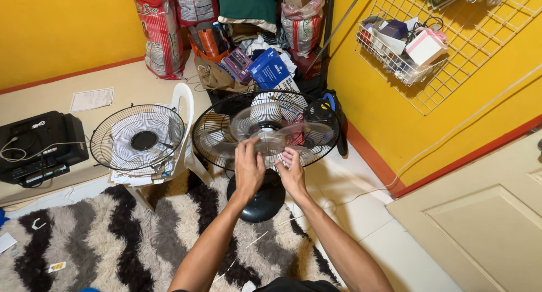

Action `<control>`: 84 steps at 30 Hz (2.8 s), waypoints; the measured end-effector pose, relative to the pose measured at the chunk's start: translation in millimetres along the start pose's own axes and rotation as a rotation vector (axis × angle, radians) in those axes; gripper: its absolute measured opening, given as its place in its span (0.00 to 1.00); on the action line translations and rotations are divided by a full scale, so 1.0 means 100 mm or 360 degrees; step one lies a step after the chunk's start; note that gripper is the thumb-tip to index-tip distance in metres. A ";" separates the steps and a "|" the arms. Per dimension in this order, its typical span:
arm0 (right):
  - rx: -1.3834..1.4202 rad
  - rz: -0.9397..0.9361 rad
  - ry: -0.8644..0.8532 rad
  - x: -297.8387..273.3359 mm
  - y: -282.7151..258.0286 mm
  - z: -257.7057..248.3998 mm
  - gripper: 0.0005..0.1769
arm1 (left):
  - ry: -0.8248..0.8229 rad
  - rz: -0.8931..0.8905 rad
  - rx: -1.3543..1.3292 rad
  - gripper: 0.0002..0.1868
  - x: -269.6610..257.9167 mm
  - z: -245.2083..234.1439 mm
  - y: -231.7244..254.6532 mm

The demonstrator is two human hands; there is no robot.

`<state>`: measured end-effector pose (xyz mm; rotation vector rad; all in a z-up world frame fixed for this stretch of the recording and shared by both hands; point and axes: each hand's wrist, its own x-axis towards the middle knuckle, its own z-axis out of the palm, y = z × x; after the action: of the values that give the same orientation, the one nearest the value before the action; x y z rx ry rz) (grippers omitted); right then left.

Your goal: The person reassembles a black electric fan by hand. They attach the fan blades to the motor hub, secure the central cap, and then fit the front protective grille onto the fan base.

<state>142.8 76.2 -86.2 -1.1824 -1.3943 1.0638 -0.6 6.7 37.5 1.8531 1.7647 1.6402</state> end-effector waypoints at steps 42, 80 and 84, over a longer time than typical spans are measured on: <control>-0.0159 -0.0144 -0.0069 -0.12 -0.12 -0.10 0.40 | 0.0133 -0.0154 -0.0061 0.20 -0.11 0.01 -0.11; -0.0075 -0.0512 -0.0719 -0.64 -0.81 -0.02 0.15 | 0.0382 -0.0506 0.0097 0.13 -0.72 -0.26 -0.38; -0.0067 -0.0515 -0.0907 -0.59 -0.76 0.18 0.13 | 0.0478 -0.0571 0.0186 0.12 -0.81 -0.47 -0.50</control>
<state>117.8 6.9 -21.7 -0.6624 -1.9749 1.1868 -46.8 -65.2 -25.5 1.2724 2.1972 1.7676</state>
